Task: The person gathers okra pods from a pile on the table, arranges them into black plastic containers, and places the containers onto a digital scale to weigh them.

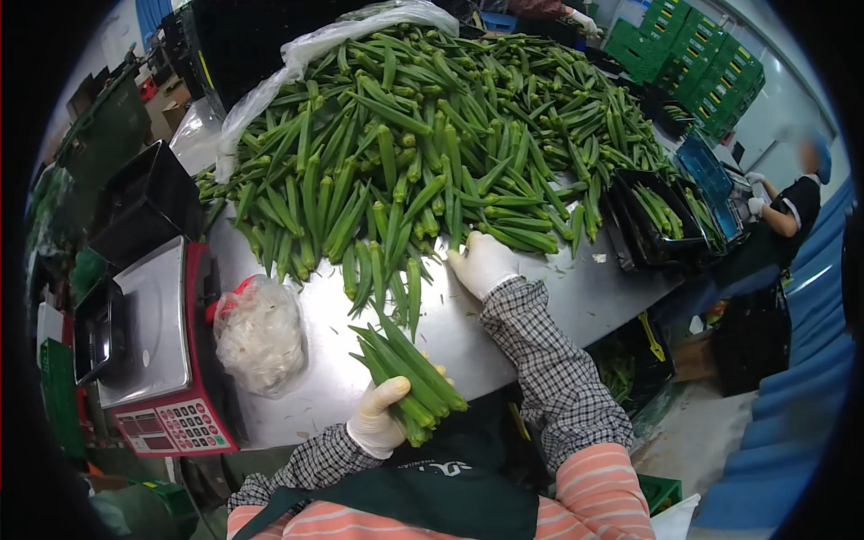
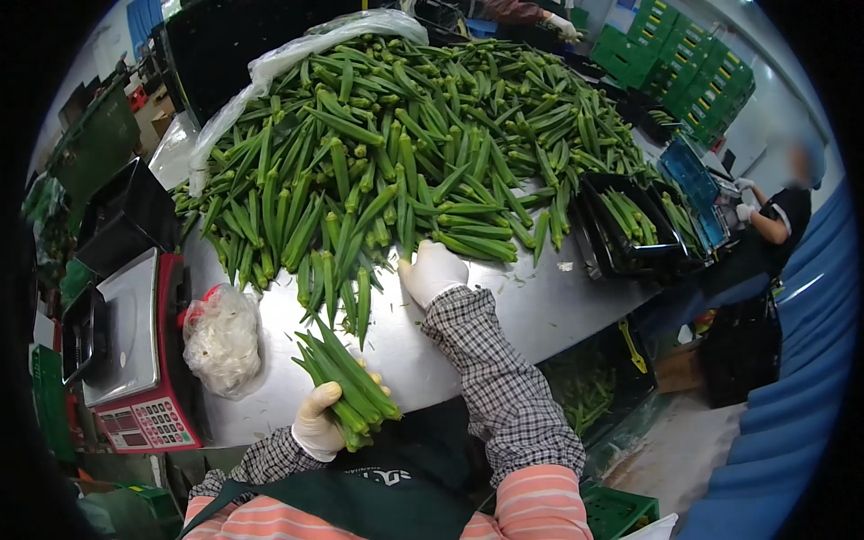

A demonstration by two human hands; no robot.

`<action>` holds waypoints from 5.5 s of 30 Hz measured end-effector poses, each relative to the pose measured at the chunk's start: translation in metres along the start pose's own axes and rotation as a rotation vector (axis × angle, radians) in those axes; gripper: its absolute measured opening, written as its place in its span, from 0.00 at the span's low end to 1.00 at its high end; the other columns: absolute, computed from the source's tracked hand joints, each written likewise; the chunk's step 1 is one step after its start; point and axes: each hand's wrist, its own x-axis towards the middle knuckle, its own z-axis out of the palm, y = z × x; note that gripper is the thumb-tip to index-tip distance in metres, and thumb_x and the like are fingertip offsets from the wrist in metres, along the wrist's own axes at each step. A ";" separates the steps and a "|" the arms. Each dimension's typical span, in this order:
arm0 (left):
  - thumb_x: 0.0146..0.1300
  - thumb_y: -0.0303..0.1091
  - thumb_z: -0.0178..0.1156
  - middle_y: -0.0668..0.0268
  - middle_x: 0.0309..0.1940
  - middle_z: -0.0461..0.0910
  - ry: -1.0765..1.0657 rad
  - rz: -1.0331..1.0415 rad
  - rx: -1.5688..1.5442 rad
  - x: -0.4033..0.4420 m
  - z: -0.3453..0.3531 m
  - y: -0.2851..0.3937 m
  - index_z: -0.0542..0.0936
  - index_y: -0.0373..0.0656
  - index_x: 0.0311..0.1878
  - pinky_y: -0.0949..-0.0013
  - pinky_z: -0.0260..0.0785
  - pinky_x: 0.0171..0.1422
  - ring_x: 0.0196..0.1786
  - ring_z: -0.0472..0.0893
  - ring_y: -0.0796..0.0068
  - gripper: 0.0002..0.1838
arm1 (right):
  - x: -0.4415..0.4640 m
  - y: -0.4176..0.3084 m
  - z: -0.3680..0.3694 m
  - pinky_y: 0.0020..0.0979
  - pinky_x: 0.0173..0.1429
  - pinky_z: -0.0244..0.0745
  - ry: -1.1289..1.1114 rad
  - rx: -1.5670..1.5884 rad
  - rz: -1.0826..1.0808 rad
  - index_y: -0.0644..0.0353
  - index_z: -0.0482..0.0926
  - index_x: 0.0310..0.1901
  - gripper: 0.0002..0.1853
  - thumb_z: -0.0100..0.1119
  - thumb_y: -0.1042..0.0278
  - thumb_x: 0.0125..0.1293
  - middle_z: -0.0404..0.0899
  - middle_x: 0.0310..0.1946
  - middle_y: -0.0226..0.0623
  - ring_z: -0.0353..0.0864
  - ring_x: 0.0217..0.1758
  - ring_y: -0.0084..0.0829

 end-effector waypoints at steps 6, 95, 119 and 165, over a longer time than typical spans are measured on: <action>0.54 0.36 0.60 0.48 0.50 0.72 0.042 0.027 0.086 -0.006 -0.006 0.005 0.66 0.37 0.57 0.45 0.66 0.61 0.55 0.74 0.49 0.28 | -0.001 0.024 0.008 0.38 0.44 0.75 0.188 0.160 -0.001 0.61 0.77 0.37 0.16 0.58 0.55 0.57 0.80 0.35 0.42 0.81 0.38 0.42; 0.40 0.21 0.64 0.53 0.51 0.74 0.289 0.688 2.481 -0.167 0.090 0.264 0.73 0.35 0.53 0.65 0.63 0.63 0.56 0.73 0.58 0.30 | -0.031 -0.067 0.038 0.46 0.66 0.58 0.267 -0.119 -0.576 0.62 0.77 0.47 0.18 0.54 0.60 0.58 0.61 0.63 0.53 0.59 0.66 0.49; 0.52 0.25 0.62 0.58 0.35 0.80 0.177 0.627 1.859 -0.059 0.009 0.059 0.77 0.37 0.47 0.68 0.72 0.42 0.35 0.80 0.62 0.17 | -0.168 -0.042 -0.005 0.30 0.45 0.75 0.078 0.721 -1.048 0.57 0.79 0.38 0.10 0.58 0.77 0.53 0.77 0.39 0.39 0.79 0.41 0.38; 0.57 0.32 0.61 0.56 0.42 0.76 -0.012 0.011 0.039 -0.039 -0.018 0.036 0.73 0.39 0.48 0.56 0.67 0.58 0.49 0.76 0.57 0.16 | -0.014 0.008 0.031 0.38 0.39 0.74 0.406 0.250 -0.474 0.59 0.79 0.31 0.08 0.57 0.65 0.58 0.78 0.30 0.42 0.79 0.35 0.37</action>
